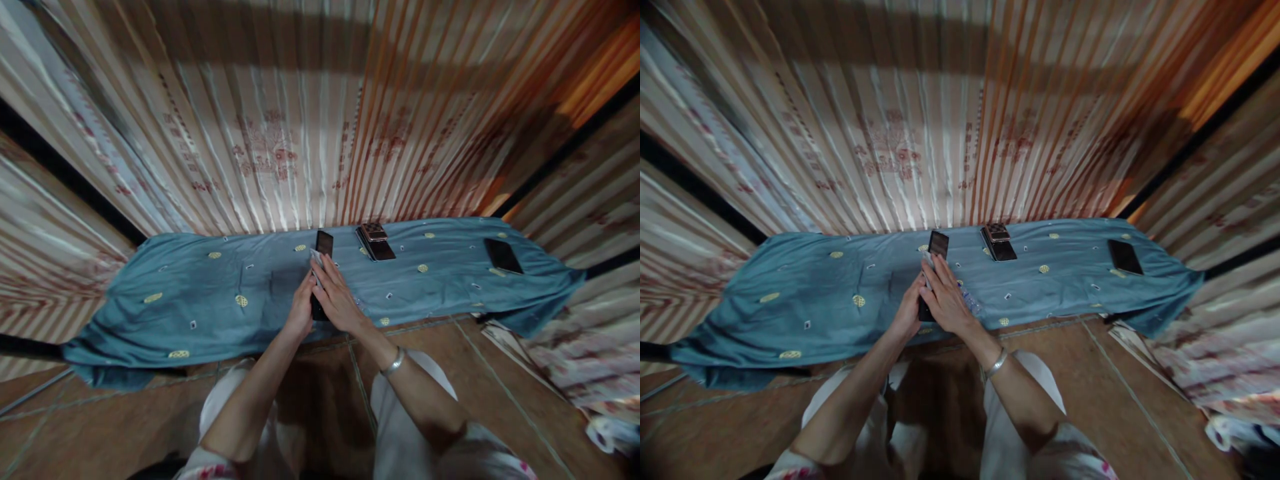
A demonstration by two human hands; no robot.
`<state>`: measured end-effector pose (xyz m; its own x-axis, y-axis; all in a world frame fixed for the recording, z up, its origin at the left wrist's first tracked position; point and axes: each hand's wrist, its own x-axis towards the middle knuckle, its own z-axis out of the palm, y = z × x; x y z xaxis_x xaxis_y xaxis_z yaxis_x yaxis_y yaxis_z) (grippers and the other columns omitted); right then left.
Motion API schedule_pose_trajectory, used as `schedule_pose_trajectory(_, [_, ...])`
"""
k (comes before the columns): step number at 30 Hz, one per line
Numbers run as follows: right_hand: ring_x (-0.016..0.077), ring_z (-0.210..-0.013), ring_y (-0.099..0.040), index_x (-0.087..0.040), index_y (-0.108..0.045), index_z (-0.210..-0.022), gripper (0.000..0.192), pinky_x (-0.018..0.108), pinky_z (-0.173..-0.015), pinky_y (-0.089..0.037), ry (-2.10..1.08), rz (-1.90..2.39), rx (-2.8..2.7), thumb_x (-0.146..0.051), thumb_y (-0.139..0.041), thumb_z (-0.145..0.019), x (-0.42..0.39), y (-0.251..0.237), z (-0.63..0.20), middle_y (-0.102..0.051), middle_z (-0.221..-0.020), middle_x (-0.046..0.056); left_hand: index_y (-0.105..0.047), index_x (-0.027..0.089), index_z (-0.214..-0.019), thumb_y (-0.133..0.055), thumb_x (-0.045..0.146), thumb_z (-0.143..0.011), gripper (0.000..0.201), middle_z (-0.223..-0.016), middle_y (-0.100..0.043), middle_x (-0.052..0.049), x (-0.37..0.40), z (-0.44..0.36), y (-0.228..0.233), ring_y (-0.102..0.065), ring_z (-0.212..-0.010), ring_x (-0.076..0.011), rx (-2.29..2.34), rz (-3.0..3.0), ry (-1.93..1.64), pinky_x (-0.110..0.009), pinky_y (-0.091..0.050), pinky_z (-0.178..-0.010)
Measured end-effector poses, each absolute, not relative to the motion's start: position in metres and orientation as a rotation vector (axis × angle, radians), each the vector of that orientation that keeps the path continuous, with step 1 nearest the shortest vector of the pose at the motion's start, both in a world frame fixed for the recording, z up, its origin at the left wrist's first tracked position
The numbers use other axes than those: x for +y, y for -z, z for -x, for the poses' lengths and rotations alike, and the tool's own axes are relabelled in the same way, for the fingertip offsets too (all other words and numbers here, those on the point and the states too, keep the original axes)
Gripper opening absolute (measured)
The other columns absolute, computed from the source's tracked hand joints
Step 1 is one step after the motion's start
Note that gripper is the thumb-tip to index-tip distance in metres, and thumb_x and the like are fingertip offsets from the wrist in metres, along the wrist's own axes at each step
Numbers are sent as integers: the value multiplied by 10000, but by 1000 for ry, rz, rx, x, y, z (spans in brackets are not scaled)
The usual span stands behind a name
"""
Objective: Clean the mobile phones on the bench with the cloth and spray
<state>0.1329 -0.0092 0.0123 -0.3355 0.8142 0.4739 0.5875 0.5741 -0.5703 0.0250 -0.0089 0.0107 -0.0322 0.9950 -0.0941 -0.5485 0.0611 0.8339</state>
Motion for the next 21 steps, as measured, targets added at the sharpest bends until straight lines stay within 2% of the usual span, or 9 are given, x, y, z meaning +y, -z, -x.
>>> schedule_pose_trajectory(3, [219, -1490, -90, -209, -174, -1533, 590, 496, -1200, -174, -350, 1108, -2087, -435, -275, -997, -8, -13, -135, -165, -1609, 80, -722, 194, -1056, -693, 288, -743, 328, -1337, -606, -68, -11, -23, -11, -442, -1350, -238, 875, -719, -1411, -351, -273, -1152])
schedule_pose_trajectory(12, [218, -1494, -45, -205, -146, -1537, 608, 489, -1206, -135, -282, 1191, -1968, -452, -261, -993, 12, -12, -163, -122, -1618, 65, -698, 226, -1147, -674, 410, -780, 411, -1328, -612, -51, -29, -26, -1, -468, -1329, -248, 932, -955, -1248, -382, -261, -1161])
schedule_pose_trajectory(16, [209, -1493, -62, -211, -146, -1537, 628, 478, -1212, -111, -374, 1210, -1867, -497, -246, -988, 19, -7, -171, -127, -1617, 57, -665, 227, -1207, -646, 450, -799, 465, -1359, -588, -45, -37, -27, -5, -454, -1339, -244, 916, -1021, -1193, -375, -250, -1165])
schedule_pose_trajectory(21, [175, -1490, -72, -230, -185, -1531, 654, 445, -1218, -99, -581, 1203, -1704, -571, -216, -974, 21, -4, -169, -174, -1606, 33, -689, 215, -1166, -697, 441, -755, 469, -1313, -625, -53, -38, -27, -19, -460, -1331, -267, 863, -869, -1221, -376, -307, -1137])
